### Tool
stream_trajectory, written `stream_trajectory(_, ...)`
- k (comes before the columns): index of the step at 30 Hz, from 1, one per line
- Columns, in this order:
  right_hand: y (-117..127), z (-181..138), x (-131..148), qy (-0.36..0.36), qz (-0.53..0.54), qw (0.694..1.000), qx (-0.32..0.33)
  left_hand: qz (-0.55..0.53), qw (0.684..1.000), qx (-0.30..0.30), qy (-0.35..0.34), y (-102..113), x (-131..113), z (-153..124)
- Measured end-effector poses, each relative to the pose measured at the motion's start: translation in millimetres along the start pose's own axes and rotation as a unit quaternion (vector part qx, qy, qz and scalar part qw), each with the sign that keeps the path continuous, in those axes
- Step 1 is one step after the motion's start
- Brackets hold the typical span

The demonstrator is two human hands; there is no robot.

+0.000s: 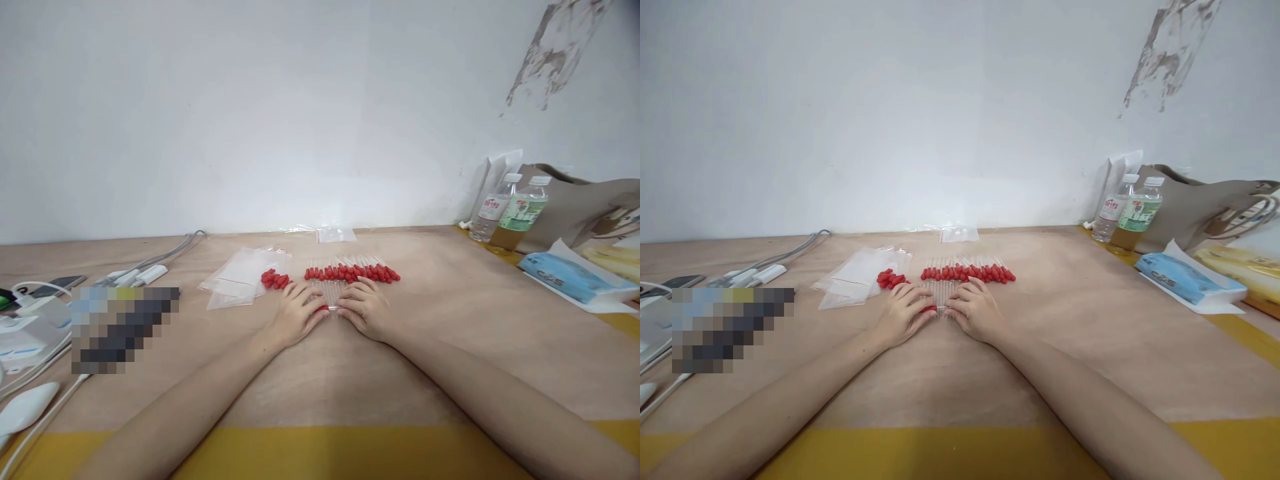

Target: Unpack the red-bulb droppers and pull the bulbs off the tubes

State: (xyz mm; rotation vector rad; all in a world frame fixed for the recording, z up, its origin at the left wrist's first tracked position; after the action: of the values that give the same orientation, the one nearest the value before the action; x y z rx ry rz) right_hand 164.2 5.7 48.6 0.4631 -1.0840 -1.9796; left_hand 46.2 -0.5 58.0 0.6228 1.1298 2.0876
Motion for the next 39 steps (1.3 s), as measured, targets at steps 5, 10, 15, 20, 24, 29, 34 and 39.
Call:
stream_trajectory(5, -1.6, 1.5, 4.5, -0.001, -0.001, 1.000, 0.010, -0.010, 1.000, -0.001, -0.018, -1.9, -3.2, 1.4)
stream_trajectory(10, -5.0, 2.3, 8.4, 0.024, 0.022, 0.999, -0.015, -0.004, 0.999, 0.030, -0.026, -1.5, -7.6, 3.2)
stream_trajectory(15, -7.4, -0.8, 9.8, 0.056, 0.060, 0.996, -0.031, 0.008, 0.997, 0.071, -0.036, -2.8, -11.7, 4.8)
stream_trajectory(20, -3.0, -2.0, 15.4, 0.073, 0.041, 0.996, -0.039, 0.010, 0.996, 0.083, -0.033, -4.7, -10.8, 4.3)
stream_trajectory(24, 1.2, -3.0, 20.8, 0.092, -0.005, 0.995, -0.042, 0.008, 0.995, 0.089, -0.035, -5.2, -10.5, 3.9)
stream_trajectory(29, 3.2, -5.9, 23.2, 0.118, -0.048, 0.991, -0.035, 0.001, 0.995, 0.095, -0.037, -3.2, -10.9, 3.7)
stream_trajectory(34, 4.4, -7.8, 26.5, 0.139, -0.061, 0.988, -0.036, -0.010, 0.994, 0.099, -0.038, -1.6, -11.0, 3.9)
stream_trajectory(39, 10.6, -10.9, 12.2, 0.117, -0.014, 0.992, -0.052, -0.008, 0.995, 0.101, -0.024, -2.2, -4.2, -2.2)
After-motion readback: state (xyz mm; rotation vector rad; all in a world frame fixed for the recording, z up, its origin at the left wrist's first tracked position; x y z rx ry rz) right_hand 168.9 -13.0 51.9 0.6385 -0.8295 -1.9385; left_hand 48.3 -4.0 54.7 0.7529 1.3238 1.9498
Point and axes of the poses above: each hand's wrist, its own z-axis towards the middle knuckle, its own y-axis out of the back of the hand, x = y × z, the point moved 8 cm from there along z, towards the middle knuckle, and after that the axes turned 9 degrees about x, right-handed, at the moved point
